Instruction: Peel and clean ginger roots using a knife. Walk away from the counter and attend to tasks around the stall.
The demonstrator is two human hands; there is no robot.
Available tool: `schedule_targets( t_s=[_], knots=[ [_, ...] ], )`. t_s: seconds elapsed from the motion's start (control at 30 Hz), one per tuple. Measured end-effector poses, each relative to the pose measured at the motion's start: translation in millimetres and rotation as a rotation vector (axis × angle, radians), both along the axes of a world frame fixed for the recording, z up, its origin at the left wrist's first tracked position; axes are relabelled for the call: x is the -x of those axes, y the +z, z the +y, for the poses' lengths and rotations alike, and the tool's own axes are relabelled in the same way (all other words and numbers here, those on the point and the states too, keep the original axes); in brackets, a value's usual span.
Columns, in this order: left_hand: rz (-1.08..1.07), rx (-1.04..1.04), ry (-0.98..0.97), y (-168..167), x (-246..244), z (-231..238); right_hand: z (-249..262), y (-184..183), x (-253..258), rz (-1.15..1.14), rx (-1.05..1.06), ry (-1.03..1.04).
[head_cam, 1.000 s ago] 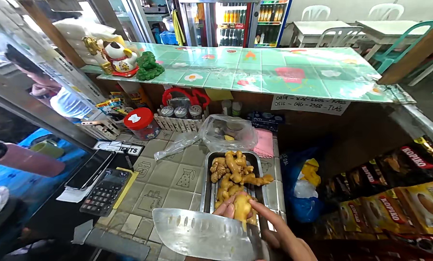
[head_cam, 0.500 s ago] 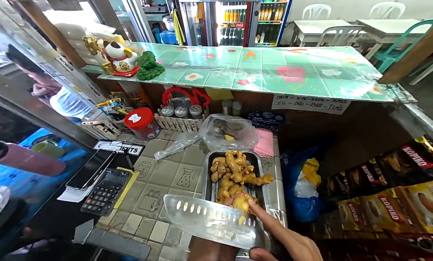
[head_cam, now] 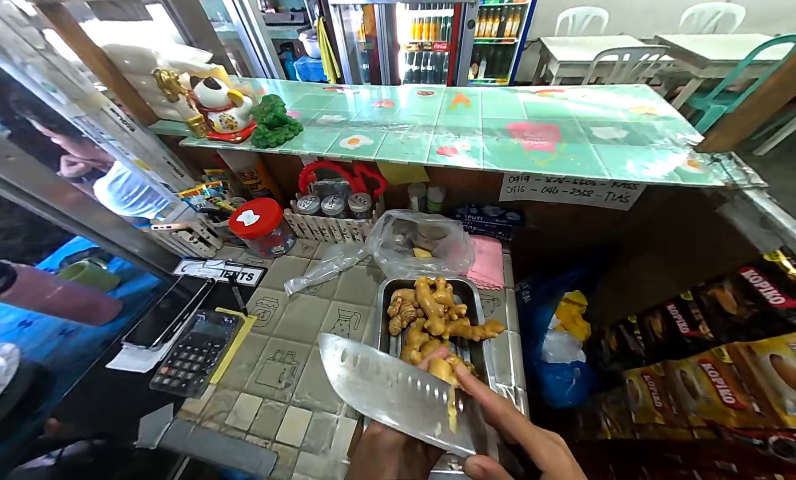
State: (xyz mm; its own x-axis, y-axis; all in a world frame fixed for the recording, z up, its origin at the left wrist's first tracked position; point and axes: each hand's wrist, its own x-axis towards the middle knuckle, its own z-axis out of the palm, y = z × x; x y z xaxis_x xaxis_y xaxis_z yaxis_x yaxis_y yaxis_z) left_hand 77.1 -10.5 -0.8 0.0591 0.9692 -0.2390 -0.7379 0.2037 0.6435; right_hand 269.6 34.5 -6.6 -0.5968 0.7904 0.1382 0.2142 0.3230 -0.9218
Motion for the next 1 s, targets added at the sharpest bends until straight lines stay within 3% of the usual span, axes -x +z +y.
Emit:
schedule_targets(
  t_s=[0.17,0.33,0.53,0.77,1.0],
  knots=[
    [0.113,-0.217,-0.055,-6,9,6,-1,5,1,0.018,-0.011,0.016],
    [0.066,-0.186,-0.044,-6,10,10,0,4,2,-0.015,-0.154,-0.026],
    [0.146,-0.266,-0.166,-6,21,19,-1,12,-3,0.038,0.159,0.076],
    [0.129,-0.283,-0.23,-5,31,20,0,12,-1,0.13,0.194,0.129],
    [0.071,-0.247,-0.17,-9,25,15,-3,5,3,-0.04,-0.08,-0.035]
  ],
)
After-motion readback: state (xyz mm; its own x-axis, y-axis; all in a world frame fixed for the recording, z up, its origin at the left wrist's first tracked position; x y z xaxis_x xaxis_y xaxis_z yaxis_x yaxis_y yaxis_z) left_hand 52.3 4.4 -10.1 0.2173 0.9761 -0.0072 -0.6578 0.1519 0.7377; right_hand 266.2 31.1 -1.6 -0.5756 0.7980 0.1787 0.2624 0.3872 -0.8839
